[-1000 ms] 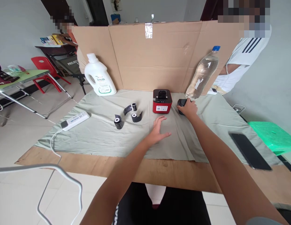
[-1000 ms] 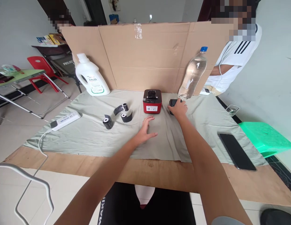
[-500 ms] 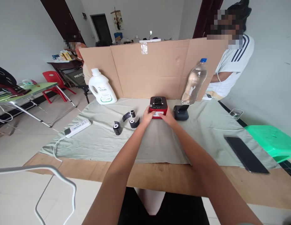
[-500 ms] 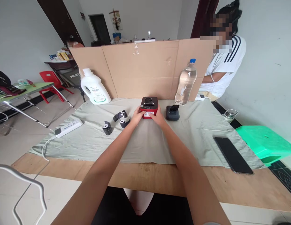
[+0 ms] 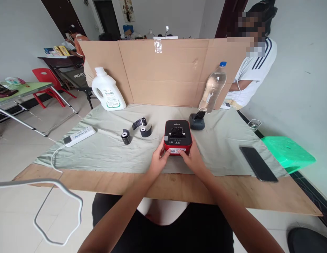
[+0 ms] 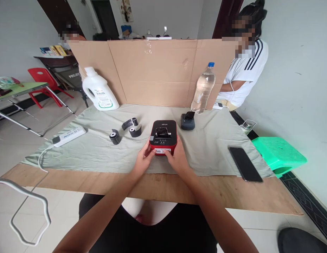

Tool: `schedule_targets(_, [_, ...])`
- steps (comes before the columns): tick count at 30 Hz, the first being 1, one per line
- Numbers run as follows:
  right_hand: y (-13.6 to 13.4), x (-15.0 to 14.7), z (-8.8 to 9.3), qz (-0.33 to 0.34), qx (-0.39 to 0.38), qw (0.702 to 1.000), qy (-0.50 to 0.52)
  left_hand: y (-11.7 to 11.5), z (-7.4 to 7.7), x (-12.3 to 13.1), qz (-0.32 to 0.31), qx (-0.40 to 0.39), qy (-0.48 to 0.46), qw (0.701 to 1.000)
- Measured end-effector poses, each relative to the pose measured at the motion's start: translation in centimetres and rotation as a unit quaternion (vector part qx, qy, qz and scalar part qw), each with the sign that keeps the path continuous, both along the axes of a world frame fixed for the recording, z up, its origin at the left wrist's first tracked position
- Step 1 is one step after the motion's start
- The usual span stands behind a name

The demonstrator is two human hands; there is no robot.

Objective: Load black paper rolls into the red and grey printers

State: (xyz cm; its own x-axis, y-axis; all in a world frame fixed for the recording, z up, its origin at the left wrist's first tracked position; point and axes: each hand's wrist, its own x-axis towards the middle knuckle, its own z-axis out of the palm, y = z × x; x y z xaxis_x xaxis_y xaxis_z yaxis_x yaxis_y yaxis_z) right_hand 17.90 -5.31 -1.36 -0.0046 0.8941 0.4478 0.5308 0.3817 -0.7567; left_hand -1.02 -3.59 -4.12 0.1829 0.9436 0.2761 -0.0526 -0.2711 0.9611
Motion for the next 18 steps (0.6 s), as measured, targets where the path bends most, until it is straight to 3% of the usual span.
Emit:
schedule_targets(5, [-0.8, -0.2, -1.5, -0.017, -0.004, 1.000, 0.001, -1.0, -0.4, -0.4, 0.002, 0.008, 0.044, 0.999])
schedule_targets(8, [-0.5, 0.1, -2.2, -0.039, 0.022, 0.999, -0.020, -1.1, 0.1, -0.5, 0.061, 0.061, 0.083, 0.993])
schedule_targets(12, [-0.7, 0.0, -2.0, -0.059, 0.081, 0.994, -0.048, -1.2, 0.9, -0.6, 0.162, 0.199, 0.214, 0.942])
schedule_targets(14, [-0.9, 0.0, -1.6, -0.061, 0.093, 0.991, -0.069, -1.1, 1.1, -0.7, 0.165, 0.241, 0.260, 0.920])
schedule_targets(18, [-0.8, 0.1, -1.1, -0.066, 0.078, 0.990, -0.099, -0.9, 1.3, -0.6, 0.154, 0.252, 0.305, 0.905])
